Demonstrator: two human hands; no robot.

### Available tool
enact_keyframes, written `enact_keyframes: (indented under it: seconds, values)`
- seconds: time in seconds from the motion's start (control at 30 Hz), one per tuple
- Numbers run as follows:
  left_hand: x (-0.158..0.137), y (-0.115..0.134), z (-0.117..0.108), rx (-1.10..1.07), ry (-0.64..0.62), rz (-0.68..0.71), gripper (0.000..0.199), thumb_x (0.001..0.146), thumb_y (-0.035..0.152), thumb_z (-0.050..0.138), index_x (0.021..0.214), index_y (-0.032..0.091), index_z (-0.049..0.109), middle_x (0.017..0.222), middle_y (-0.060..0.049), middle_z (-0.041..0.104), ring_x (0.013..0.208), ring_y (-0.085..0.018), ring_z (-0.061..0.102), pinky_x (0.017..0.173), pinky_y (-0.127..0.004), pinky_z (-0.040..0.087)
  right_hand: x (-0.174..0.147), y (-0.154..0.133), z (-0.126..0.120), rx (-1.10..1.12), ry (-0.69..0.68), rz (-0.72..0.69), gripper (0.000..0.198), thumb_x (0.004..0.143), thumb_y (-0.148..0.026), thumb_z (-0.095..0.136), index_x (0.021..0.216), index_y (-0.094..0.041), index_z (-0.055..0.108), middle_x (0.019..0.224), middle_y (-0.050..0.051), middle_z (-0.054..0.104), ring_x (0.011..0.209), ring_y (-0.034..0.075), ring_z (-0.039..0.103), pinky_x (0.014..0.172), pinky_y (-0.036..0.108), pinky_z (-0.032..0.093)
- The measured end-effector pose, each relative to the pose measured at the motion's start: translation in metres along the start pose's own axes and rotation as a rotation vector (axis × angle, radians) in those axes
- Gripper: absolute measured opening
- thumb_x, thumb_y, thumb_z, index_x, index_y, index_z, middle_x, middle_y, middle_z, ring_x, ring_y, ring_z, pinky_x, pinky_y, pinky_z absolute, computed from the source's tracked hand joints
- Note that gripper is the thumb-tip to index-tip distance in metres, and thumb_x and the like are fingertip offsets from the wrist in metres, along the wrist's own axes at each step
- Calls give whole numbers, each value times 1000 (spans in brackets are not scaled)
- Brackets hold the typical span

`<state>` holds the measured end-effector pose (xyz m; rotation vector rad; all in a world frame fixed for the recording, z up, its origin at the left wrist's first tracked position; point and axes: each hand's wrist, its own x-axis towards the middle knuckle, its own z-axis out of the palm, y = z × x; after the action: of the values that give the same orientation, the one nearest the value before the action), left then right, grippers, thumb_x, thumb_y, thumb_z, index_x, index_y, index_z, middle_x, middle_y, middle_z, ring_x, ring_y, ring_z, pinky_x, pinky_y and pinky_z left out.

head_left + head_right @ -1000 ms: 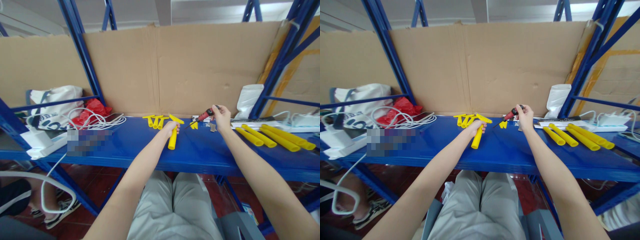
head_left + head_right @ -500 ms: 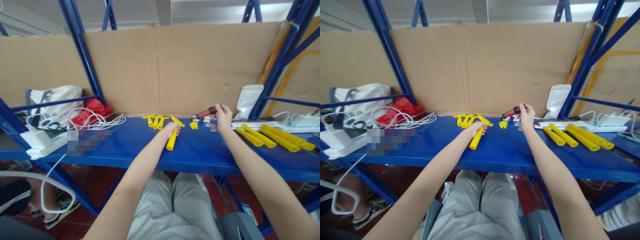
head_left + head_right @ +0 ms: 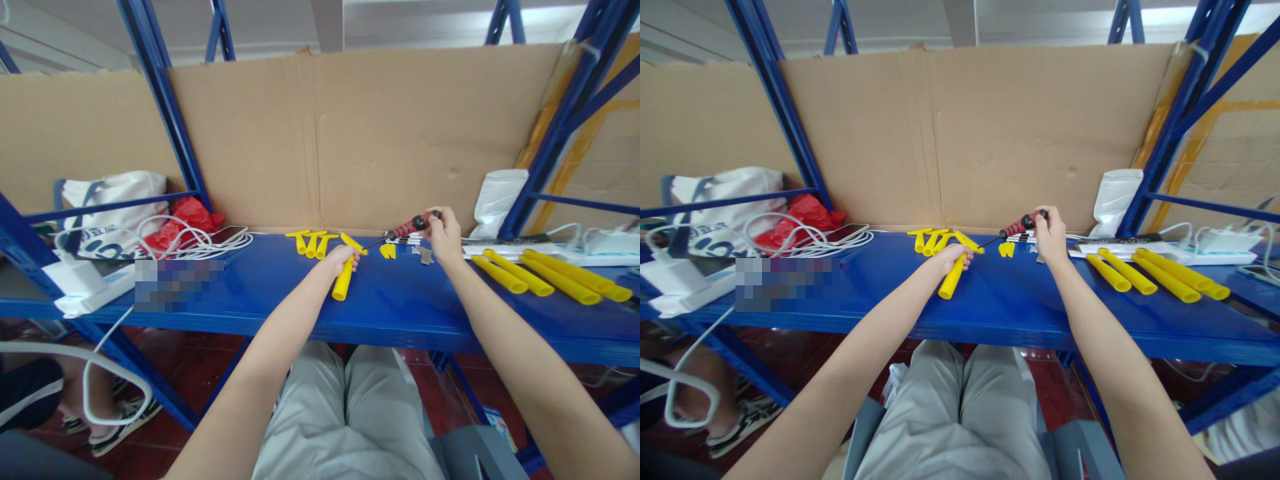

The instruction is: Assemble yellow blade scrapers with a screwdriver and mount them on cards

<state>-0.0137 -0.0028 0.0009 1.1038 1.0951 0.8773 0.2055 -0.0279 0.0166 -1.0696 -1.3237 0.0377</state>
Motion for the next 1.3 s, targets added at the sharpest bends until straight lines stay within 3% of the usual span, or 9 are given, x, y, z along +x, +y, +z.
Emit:
enact_keyframes:
  seconds: [0.13, 0.4, 0.57, 0.73, 0.97, 1.2, 1.3]
  values:
    - [0, 0, -1, 15, 14, 11, 20, 77, -2, 40, 72, 16, 45, 44, 6, 40, 34, -7, 35, 37, -18, 29, -2, -3, -2, -60, -30, -7, 20, 82, -37, 43, 93, -23, 53, 54, -4, 46, 49, 14, 49, 55, 29, 41]
    - [-1, 1, -1, 6, 47, 9, 20, 78, -2, 41, 70, 17, 45, 45, 5, 41, 33, -6, 35, 36, -17, 28, 8, 7, 0, 283, -80, 180, 33, 72, -52, 61, 84, -22, 53, 45, -7, 41, 35, 10, 40, 38, 24, 31]
    - [-1, 1, -2, 38, 75, 7, 20, 79, -1, 42, 71, 16, 45, 44, 6, 40, 34, -6, 35, 37, -16, 28, 8, 1, -6, 439, -219, 319, 36, 70, -54, 66, 80, -21, 56, 48, -4, 51, 39, 11, 47, 38, 23, 36]
    - [-1, 2, -2, 43, 87, 10, 23, 79, -2, 41, 67, 16, 44, 44, 5, 40, 34, -6, 35, 37, -17, 29, 9, -2, -6, 495, -296, 338, 34, 74, -52, 65, 73, -20, 52, 57, -2, 57, 45, 10, 54, 40, 22, 40]
    - [-3, 2, -1, 66, 91, 10, 24, 80, -2, 41, 65, 17, 42, 45, 5, 40, 35, -5, 35, 38, -18, 28, 10, 0, -5, 604, -190, 394, 42, 60, -50, 77, 65, -20, 49, 49, -6, 49, 40, 7, 48, 34, 18, 36]
    - [-4, 3, 0, 74, 87, 18, 24, 80, -1, 40, 63, 17, 41, 44, 6, 39, 34, -5, 34, 38, -18, 28, 8, 2, -5, 606, -210, 372, 36, 68, -52, 72, 71, -20, 54, 40, -9, 37, 34, 7, 41, 35, 19, 35]
    - [-3, 3, 0, 75, 90, 13, 24, 79, -1, 40, 63, 17, 42, 44, 5, 39, 35, -5, 34, 38, -18, 28, 8, 0, -6, 619, -232, 391, 32, 72, -49, 69, 73, -20, 56, 43, -7, 44, 37, 7, 45, 36, 18, 37]
